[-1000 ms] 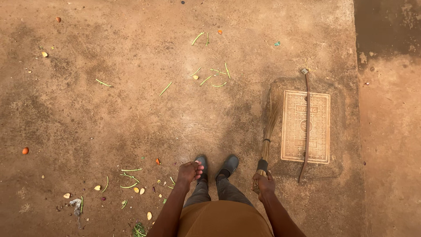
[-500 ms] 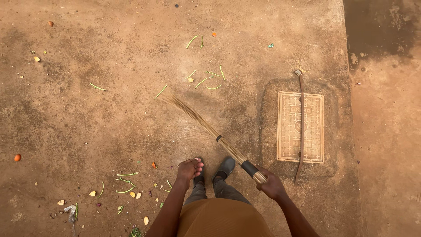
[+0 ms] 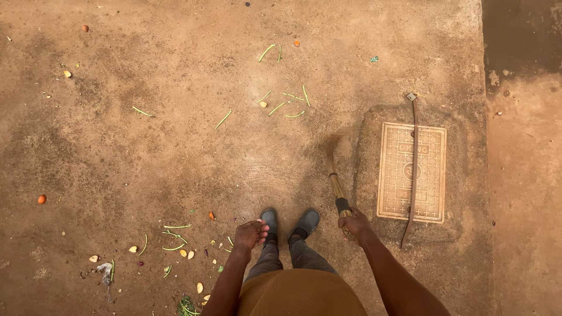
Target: The person sweeps an outdoor concrete area using a broom, moving vegetable scraps and debris across the ground.
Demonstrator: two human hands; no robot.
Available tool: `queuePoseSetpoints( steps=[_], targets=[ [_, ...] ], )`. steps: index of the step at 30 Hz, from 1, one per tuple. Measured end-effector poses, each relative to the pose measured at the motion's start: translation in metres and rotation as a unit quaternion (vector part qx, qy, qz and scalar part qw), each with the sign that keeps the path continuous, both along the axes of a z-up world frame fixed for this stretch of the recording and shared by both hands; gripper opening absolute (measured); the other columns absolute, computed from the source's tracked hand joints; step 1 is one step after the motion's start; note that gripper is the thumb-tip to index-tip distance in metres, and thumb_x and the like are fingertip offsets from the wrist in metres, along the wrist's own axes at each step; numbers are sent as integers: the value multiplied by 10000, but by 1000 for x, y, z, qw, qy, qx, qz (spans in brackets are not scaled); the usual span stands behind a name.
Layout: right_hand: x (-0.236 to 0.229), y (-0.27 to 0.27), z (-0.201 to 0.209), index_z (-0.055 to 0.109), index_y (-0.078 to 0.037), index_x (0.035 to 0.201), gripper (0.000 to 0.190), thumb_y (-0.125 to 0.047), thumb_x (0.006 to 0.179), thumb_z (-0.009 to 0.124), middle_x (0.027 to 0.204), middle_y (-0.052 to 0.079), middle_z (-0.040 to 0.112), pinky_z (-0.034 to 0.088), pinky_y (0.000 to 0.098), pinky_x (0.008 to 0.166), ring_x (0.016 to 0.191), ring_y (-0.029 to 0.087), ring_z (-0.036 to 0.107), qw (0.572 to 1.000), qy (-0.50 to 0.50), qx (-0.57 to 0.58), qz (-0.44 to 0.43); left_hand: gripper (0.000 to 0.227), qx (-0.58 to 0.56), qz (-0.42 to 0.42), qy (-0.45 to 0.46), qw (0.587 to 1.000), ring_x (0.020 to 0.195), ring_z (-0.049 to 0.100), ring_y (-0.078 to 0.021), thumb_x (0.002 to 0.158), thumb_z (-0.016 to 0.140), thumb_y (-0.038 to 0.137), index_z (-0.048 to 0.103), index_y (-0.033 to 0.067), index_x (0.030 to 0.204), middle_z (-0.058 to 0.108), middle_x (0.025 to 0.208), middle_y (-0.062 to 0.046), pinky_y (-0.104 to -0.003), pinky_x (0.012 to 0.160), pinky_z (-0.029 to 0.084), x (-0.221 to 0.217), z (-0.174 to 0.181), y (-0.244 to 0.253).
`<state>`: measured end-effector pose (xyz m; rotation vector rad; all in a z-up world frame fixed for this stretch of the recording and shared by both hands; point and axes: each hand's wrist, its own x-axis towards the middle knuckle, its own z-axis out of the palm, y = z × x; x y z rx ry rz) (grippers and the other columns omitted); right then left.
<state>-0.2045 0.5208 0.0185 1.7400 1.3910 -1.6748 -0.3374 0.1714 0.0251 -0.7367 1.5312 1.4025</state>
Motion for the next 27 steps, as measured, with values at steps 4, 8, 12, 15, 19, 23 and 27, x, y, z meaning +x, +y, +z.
queuePoseSetpoints(
  steps=[4,8,12,15,19,23,27],
  targets=[
    [-5,-2,49,380,-197,1579,948,-9,726,749,1008,178,745,570,383,621,650,211,666,926,0,95,364,259,-6,-20,5,1000,721,666,-120,1002,611,225,729,26,1118,760,886,-30,-289,692,563,-5,5,13],
    [9,5,90,391,-292,1563,932,-76,735,760,1140,129,751,587,339,645,650,170,679,878,-4,138,457,231,7,-7,-7,1000,727,663,-115,997,619,215,734,50,1110,760,884,-27,-287,696,560,-7,8,22],
    [45,1,89,394,-260,1545,934,-10,716,745,1339,106,604,598,370,599,619,211,678,915,34,150,373,239,1,-4,6,1000,727,666,-115,1004,606,227,738,55,1103,761,881,-29,-285,697,562,-7,4,28],
    [54,-4,60,365,-191,1573,968,55,710,727,1213,175,659,577,376,559,630,237,655,959,45,148,237,239,7,4,4,1000,723,664,-113,1002,608,222,740,53,1108,763,880,-30,-286,695,562,-5,0,29],
    [34,-19,11,349,-131,1588,934,61,742,696,1033,224,656,537,388,491,657,258,614,994,62,55,-67,233,16,24,9,1000,723,661,-109,1006,608,217,728,55,1124,754,881,-26,-284,695,561,-1,2,23],
    [15,-18,0,313,-112,1595,946,78,755,705,1036,200,658,587,400,552,706,268,648,998,-23,36,-38,229,-20,20,13,1000,722,672,-115,992,607,190,737,57,1125,770,879,-35,-290,697,581,-3,7,19],
    [20,-7,26,404,-121,1564,946,78,707,749,1039,201,724,569,395,598,712,254,695,978,-21,36,207,228,-9,15,12,1000,732,674,-112,1003,601,192,729,51,1127,765,885,-32,-288,700,572,-6,6,25]
  ],
)
